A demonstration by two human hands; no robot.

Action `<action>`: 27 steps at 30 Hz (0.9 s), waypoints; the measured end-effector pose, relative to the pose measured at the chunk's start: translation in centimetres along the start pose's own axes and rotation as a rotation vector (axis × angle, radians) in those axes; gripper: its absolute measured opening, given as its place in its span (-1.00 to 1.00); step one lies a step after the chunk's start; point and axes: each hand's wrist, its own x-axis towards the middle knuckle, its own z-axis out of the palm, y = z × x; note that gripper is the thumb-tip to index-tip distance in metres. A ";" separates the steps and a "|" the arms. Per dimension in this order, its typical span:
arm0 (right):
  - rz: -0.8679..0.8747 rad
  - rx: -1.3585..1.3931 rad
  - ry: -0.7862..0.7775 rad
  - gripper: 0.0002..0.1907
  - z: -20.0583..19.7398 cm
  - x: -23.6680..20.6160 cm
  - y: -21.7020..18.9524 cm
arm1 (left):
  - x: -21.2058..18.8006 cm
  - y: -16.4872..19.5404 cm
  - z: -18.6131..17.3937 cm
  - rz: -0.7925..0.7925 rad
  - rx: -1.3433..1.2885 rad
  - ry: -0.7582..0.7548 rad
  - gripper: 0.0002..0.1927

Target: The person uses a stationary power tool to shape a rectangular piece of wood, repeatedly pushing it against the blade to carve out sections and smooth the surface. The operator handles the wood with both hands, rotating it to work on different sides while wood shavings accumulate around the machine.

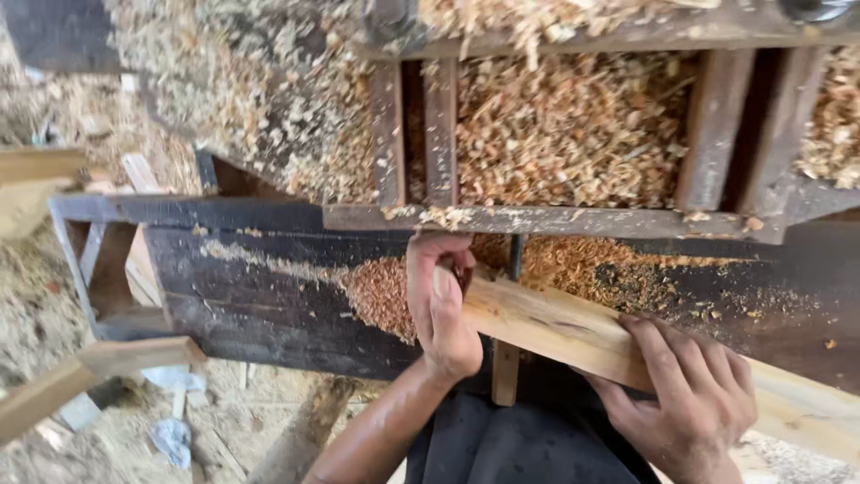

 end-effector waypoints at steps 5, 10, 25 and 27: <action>-0.151 0.070 -0.027 -0.36 0.0 -0.6 4.4 | -2.0 -0.3 2.0 -0.025 -0.031 0.046 -0.56; -0.158 -0.031 -0.107 -0.35 0.7 -0.1 6.5 | -2.0 -0.3 2.5 -0.064 -0.122 0.151 -0.49; -0.304 -0.278 -0.140 -0.11 5.3 4.0 5.5 | 0.4 1.5 -1.4 -0.034 -0.114 0.024 -0.76; -0.319 -0.245 -0.082 -0.12 4.3 4.6 4.6 | 0.5 1.5 -1.4 -0.043 -0.127 0.048 -0.75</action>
